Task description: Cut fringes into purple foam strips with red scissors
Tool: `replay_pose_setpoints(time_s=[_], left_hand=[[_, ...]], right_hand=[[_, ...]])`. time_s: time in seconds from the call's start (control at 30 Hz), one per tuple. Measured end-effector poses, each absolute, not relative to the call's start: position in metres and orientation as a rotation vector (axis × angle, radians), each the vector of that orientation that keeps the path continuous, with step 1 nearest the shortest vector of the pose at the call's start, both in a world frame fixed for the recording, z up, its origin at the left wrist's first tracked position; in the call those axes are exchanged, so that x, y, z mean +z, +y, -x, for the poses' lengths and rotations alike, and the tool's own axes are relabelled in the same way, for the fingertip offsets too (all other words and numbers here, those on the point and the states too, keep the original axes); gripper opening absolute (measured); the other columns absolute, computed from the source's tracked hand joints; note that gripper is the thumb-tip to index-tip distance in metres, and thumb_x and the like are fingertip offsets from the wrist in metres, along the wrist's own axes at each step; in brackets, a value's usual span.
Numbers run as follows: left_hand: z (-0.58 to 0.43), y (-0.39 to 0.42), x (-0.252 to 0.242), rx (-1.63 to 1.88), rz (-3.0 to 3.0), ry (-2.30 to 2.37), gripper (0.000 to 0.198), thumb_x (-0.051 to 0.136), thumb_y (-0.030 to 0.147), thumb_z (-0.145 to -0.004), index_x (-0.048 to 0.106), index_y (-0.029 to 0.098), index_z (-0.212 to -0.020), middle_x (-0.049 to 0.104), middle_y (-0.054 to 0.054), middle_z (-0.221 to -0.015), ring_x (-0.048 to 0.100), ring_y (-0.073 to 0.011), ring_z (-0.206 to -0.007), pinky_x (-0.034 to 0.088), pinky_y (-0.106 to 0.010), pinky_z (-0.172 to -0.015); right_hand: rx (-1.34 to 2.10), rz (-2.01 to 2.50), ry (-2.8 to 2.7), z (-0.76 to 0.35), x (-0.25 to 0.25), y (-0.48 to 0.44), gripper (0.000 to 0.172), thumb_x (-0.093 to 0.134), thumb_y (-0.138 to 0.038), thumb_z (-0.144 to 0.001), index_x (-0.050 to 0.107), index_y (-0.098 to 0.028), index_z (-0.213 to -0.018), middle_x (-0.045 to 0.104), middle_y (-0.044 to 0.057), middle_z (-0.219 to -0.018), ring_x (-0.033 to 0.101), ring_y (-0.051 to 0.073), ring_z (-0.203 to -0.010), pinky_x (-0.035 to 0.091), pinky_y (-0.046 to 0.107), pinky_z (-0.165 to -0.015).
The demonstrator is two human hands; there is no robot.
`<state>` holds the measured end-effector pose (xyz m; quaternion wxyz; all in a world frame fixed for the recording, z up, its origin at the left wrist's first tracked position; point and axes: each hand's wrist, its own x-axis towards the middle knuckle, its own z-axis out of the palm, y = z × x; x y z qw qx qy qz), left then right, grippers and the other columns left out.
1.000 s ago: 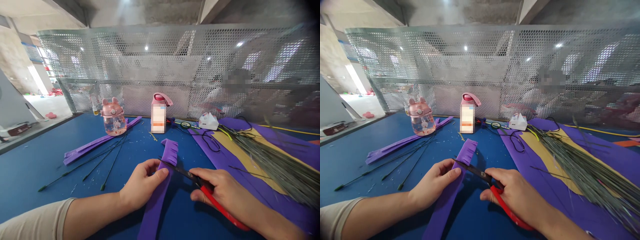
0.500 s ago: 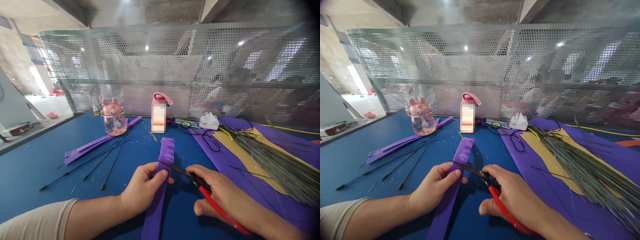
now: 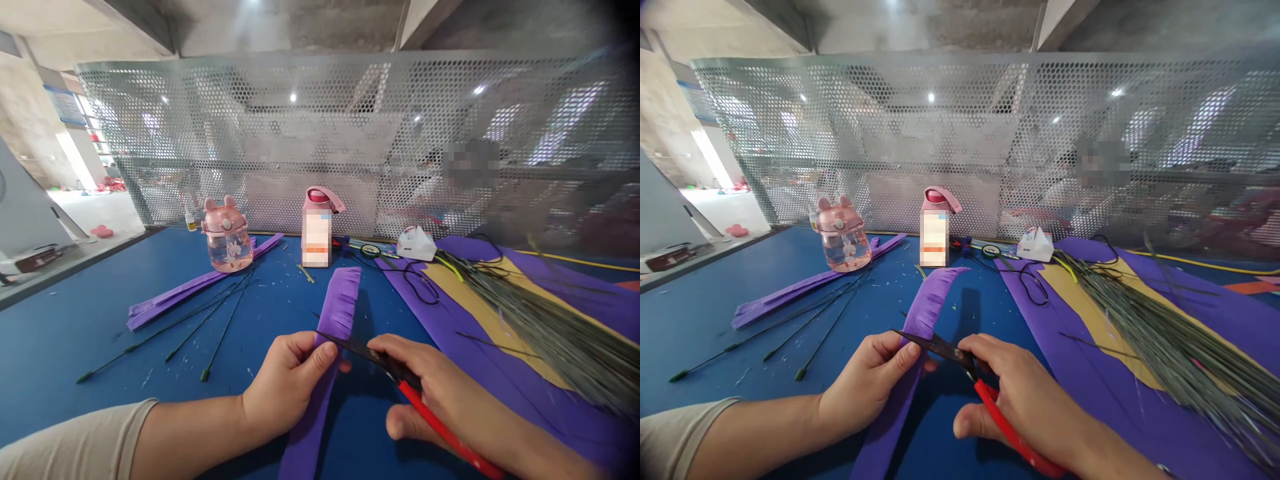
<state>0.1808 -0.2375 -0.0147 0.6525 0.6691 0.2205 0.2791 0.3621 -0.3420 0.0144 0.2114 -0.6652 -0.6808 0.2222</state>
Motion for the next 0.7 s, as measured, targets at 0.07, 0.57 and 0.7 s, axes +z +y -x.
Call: replay_pose_setpoints(time_s=[0.07,0.57,0.7], left_hand=[[-0.1804,-0.2387,-0.0145,0.635,-1.528,0.501,0.034,0.052,0.042,-0.083,0.068,0.013,-0.079,0.069,-0.005,-0.077,0.058,-0.0157,-0.073,0.043,-0.025,-0.07],[-0.1789,-0.2393,-0.0144,0.558,-1.493,0.584,0.038,0.053,0.048,-0.08,0.068,0.013,-0.079,0.069,-0.006,-0.075,0.053,-0.0116,-0.061,0.038,-0.021,-0.057],[-0.1786,-0.2388,-0.0159,0.54,-1.49,0.59,0.041,0.052,0.05,-0.08,0.068,0.013,-0.079,0.067,-0.006,-0.072,0.051,-0.0113,-0.059,0.036,-0.021,-0.055]], right_hand=[[0.642,1.826,-1.885,-0.3613,0.0141,-0.342,0.043,0.07,-0.052,-0.066,0.055,-0.022,-0.092,0.051,-0.003,-0.076,0.04,0.014,-0.063,0.032,0.021,-0.054],[0.57,1.835,-1.936,-0.367,0.0118,-0.3419,0.03,0.068,-0.046,-0.071,0.054,-0.02,-0.078,0.032,-0.006,-0.062,0.024,0.01,-0.056,0.023,0.021,-0.049],[0.567,1.813,-1.936,-0.3688,0.0088,-0.3424,0.03,0.069,-0.045,-0.071,0.053,-0.02,-0.078,0.028,-0.007,-0.061,0.022,0.01,-0.055,0.022,0.021,-0.048]])
